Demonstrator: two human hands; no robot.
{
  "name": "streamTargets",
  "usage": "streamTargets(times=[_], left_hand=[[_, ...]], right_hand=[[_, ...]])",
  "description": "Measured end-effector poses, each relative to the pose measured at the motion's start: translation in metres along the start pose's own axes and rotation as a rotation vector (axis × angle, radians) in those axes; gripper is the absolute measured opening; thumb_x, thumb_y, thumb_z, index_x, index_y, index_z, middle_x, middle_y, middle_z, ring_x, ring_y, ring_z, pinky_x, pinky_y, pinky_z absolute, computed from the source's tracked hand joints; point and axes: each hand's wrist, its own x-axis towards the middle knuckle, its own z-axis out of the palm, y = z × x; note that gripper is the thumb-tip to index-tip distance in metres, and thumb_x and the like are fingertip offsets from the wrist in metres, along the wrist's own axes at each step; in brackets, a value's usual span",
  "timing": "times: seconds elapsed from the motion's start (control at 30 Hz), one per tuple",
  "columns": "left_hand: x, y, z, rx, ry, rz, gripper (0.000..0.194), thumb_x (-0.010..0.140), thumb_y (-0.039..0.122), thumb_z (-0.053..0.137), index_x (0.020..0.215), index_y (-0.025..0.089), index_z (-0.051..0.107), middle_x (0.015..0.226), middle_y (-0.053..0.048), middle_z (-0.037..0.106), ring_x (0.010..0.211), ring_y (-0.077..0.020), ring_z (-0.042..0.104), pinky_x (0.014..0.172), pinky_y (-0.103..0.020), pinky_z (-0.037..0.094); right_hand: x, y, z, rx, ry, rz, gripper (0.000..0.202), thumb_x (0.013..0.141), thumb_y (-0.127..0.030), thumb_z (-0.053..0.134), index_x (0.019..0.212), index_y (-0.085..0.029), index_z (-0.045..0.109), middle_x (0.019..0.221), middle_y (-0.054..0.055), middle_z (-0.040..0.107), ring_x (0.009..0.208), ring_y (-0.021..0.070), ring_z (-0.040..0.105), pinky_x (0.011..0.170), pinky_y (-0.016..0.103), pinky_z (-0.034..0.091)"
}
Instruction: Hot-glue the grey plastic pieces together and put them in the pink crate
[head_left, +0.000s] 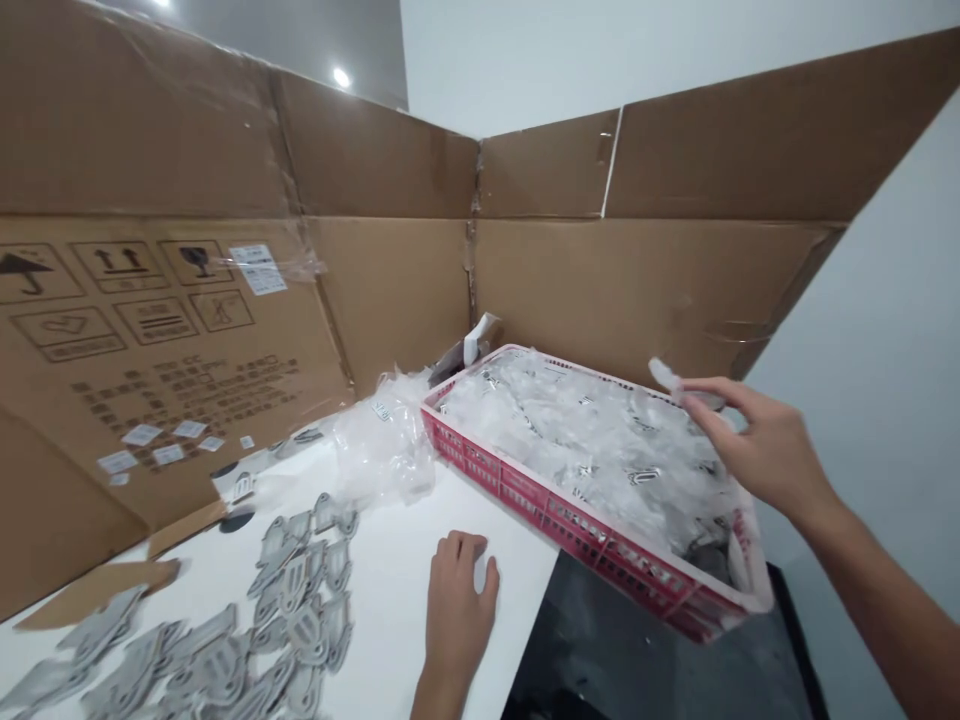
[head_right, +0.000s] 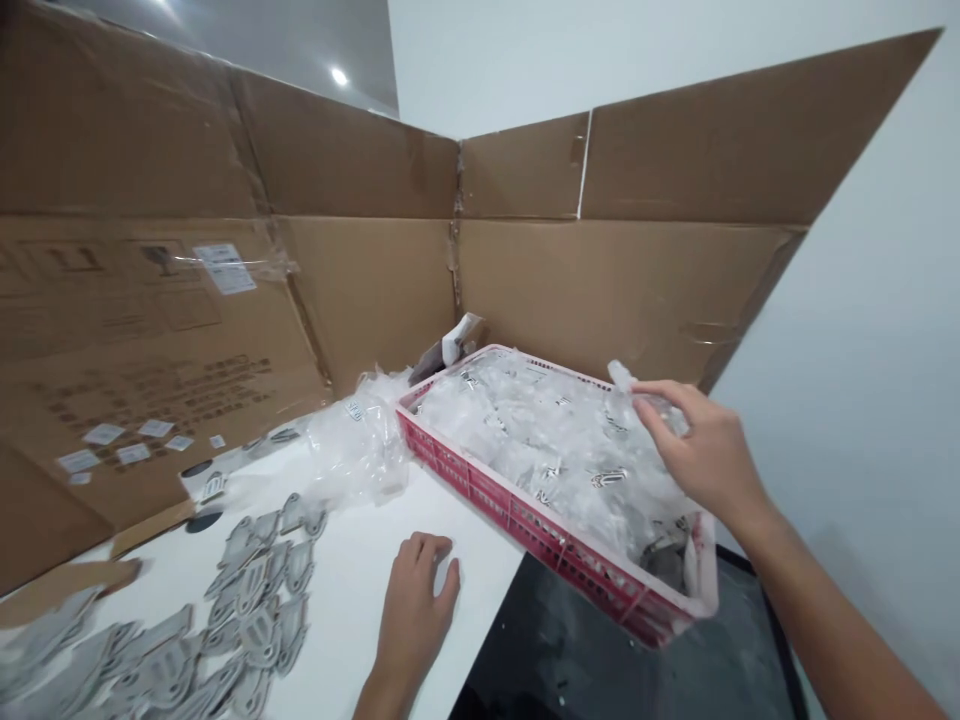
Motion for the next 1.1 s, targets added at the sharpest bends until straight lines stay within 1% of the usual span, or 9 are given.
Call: streamTargets(times=[0.13, 0.23, 0.37, 0.5, 0.63, 0.7, 0.8, 0.93, 1.1], left_hand=[[0.0, -0.004, 0.0, 0.001, -0.005, 0.037, 0.012, 0.102, 0.03, 0.057, 0.108, 0.029, 0.067, 0.11, -0.01, 0.067, 0.101, -0.0309, 0.063, 0.089, -0.054, 0.056], [0.0, -0.005, 0.0, -0.027, 0.005, 0.052, 0.011, 0.101, 0.03, 0.059, 0.107, 0.031, 0.068, 0.109, -0.01, 0.067, 0.101, -0.0317, 0.063, 0.089, -0.055, 0.057], [-0.001, -0.006, -0.002, -0.051, -0.015, 0.032, 0.011, 0.102, 0.03, 0.058, 0.107, 0.031, 0.068, 0.11, -0.009, 0.067, 0.105, -0.032, 0.064, 0.093, -0.056, 0.058], [-0.001, -0.005, -0.003, -0.047, -0.05, 0.002, 0.011, 0.103, 0.03, 0.057, 0.107, 0.03, 0.067, 0.112, -0.008, 0.067, 0.108, -0.0314, 0.063, 0.096, -0.055, 0.057], [-0.002, -0.005, -0.002, -0.039, -0.035, 0.002, 0.009, 0.103, 0.031, 0.058, 0.106, 0.03, 0.067, 0.112, -0.009, 0.067, 0.108, -0.0317, 0.064, 0.096, -0.054, 0.057], [-0.002, -0.005, -0.002, -0.037, -0.029, -0.001, 0.009, 0.103, 0.03, 0.058, 0.106, 0.03, 0.067, 0.112, -0.008, 0.067, 0.108, -0.0315, 0.063, 0.096, -0.054, 0.057], [-0.003, -0.004, -0.003, -0.045, -0.04, -0.012, 0.009, 0.103, 0.029, 0.058, 0.106, 0.03, 0.067, 0.112, -0.008, 0.067, 0.108, -0.0306, 0.063, 0.097, -0.054, 0.057], [-0.005, -0.004, -0.004, -0.059, -0.035, -0.018, 0.009, 0.103, 0.028, 0.059, 0.105, 0.03, 0.067, 0.111, -0.008, 0.067, 0.107, -0.03, 0.064, 0.096, -0.052, 0.057], [-0.008, -0.002, -0.007, -0.042, -0.023, -0.027, 0.011, 0.102, 0.024, 0.059, 0.104, 0.028, 0.07, 0.108, -0.006, 0.068, 0.105, -0.0279, 0.066, 0.097, -0.048, 0.055]], right_hand=[[-0.021, 0.062, 0.017, 0.08, -0.561, -0.055, 0.075, 0.089, -0.089, 0.063, 0.115, -0.024, 0.087, 0.128, 0.017, 0.081, 0.121, 0.0362, 0.074, 0.11, 0.052, 0.053], [-0.051, 0.087, 0.027, 0.131, -0.751, 0.019, 0.075, 0.095, -0.088, 0.055, 0.128, -0.027, 0.086, 0.139, 0.017, 0.078, 0.141, 0.0342, 0.067, 0.125, 0.053, 0.044], [-0.071, 0.094, 0.031, 0.166, -0.786, 0.08, 0.083, 0.095, -0.09, 0.049, 0.145, -0.03, 0.078, 0.151, 0.015, 0.071, 0.152, 0.0341, 0.059, 0.132, 0.062, 0.033], [-0.061, 0.094, 0.023, 0.162, -0.801, 0.102, 0.087, 0.095, -0.092, 0.041, 0.145, -0.031, 0.079, 0.153, 0.014, 0.069, 0.15, 0.0361, 0.06, 0.131, 0.061, 0.036], [-0.033, 0.085, 0.015, 0.185, -0.552, 0.081, 0.082, 0.106, -0.082, 0.029, 0.137, -0.027, 0.081, 0.149, 0.016, 0.072, 0.142, 0.0361, 0.067, 0.125, 0.059, 0.044], [-0.016, 0.073, 0.023, 0.147, -0.418, 0.025, 0.072, 0.108, -0.078, 0.036, 0.131, -0.027, 0.082, 0.145, 0.014, 0.075, 0.137, 0.0337, 0.07, 0.122, 0.056, 0.047], [0.006, 0.045, 0.059, 0.127, -0.433, -0.179, 0.06, 0.102, -0.074, 0.058, 0.13, -0.026, 0.08, 0.15, 0.015, 0.071, 0.139, 0.0325, 0.067, 0.123, 0.055, 0.046], [0.028, 0.0, 0.136, 0.195, -0.574, -0.387, 0.057, 0.108, -0.07, 0.052, 0.132, -0.027, 0.08, 0.162, 0.015, 0.06, 0.151, 0.034, 0.056, 0.126, 0.06, 0.04], [0.041, -0.036, 0.221, -0.004, -0.78, -0.568, 0.062, 0.114, -0.063, 0.043, 0.161, -0.026, 0.061, 0.186, 0.012, 0.022, 0.171, 0.0377, 0.025, 0.136, 0.062, 0.024]])
